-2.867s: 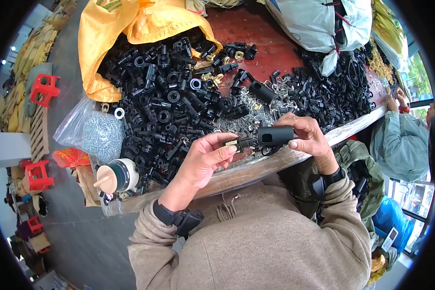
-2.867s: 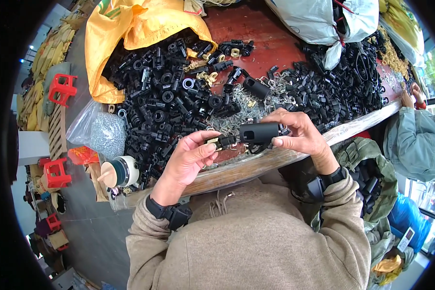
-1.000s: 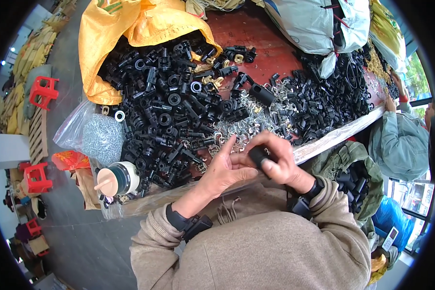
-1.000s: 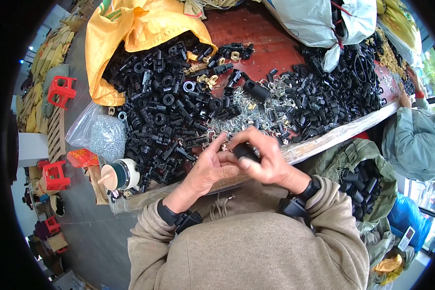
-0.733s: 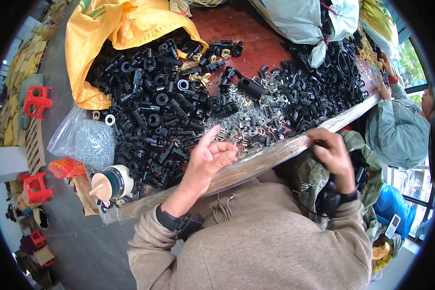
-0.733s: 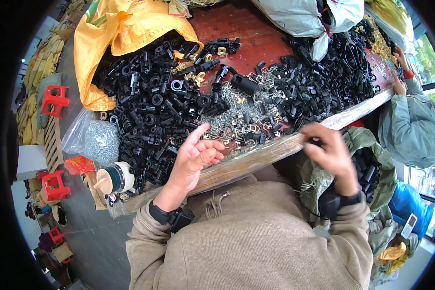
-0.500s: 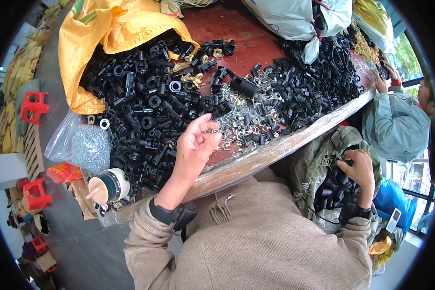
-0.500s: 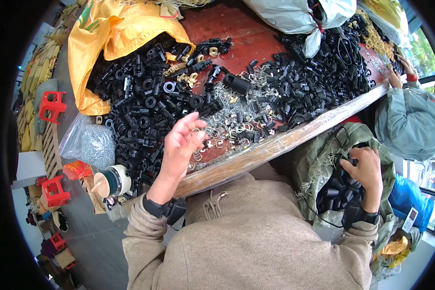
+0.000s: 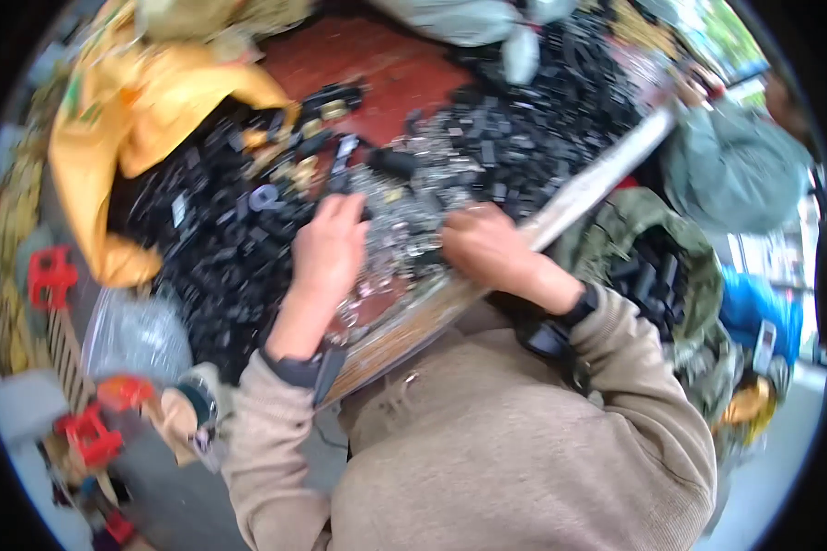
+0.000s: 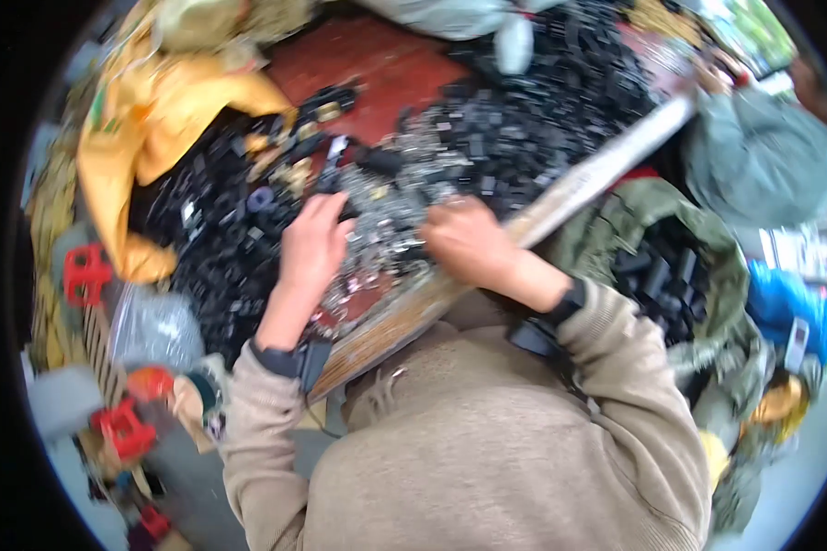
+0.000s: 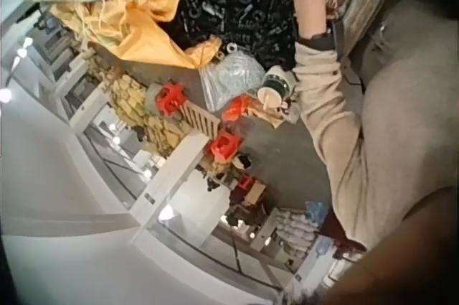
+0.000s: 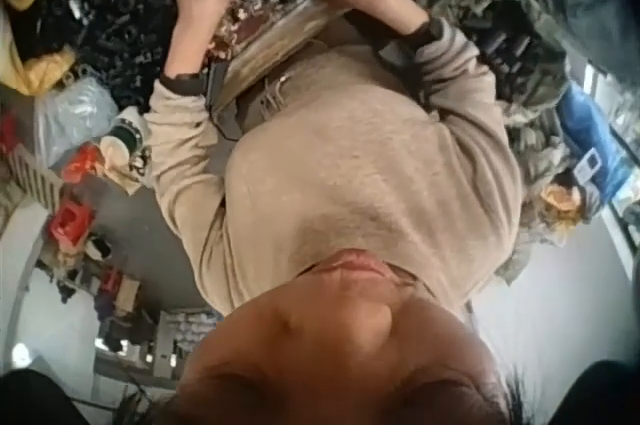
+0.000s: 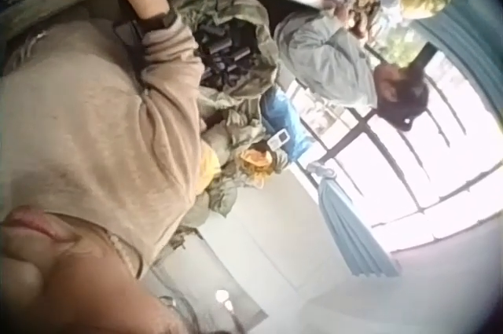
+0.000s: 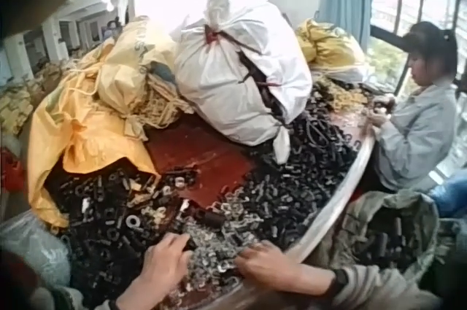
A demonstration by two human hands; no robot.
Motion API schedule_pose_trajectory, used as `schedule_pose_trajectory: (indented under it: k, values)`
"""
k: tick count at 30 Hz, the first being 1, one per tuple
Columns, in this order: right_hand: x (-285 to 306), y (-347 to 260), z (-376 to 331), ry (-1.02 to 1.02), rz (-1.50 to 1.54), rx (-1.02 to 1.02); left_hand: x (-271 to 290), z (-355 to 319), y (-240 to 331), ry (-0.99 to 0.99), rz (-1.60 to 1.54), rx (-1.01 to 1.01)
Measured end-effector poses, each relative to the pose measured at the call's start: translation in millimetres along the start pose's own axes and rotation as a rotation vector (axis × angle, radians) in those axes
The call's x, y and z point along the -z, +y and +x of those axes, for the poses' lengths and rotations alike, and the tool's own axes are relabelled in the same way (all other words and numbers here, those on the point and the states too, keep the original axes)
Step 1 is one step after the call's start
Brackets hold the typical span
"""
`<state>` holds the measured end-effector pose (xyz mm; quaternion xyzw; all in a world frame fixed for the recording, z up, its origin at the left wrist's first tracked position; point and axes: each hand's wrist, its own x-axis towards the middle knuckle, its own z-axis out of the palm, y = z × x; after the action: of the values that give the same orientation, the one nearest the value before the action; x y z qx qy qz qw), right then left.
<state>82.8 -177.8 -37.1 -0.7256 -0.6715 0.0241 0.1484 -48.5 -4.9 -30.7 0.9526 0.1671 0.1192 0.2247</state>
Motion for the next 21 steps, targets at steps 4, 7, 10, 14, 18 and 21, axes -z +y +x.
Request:
schedule_pose_trajectory:
  k: [4,7,10,14,18,21]
  values:
    - [-12.7,1.4,4.9,-0.084,-0.008,-0.026,0.8,-1.5,-5.3,0.081,-0.051,-0.079]
    - [-11.7,-2.7,9.6,-0.112,0.006,-0.055,3.8,-10.2,-12.1,0.025,-0.196,0.106]
    - [-15.3,1.3,3.4,-0.083,-0.004,-0.024,5.0,-22.0,-6.2,0.034,-0.660,0.429]
    - [-17.5,6.1,-3.1,-0.056,0.018,0.044,3.3,-40.8,-6.6,0.167,-0.971,0.448]
    - [-16.0,6.9,-0.3,-0.124,0.036,0.062,11.0,-53.4,9.8,0.344,-1.272,0.707]
    - [-13.3,3.2,3.2,-0.165,0.034,0.041,10.3,-62.4,4.9,0.344,-1.374,0.774]
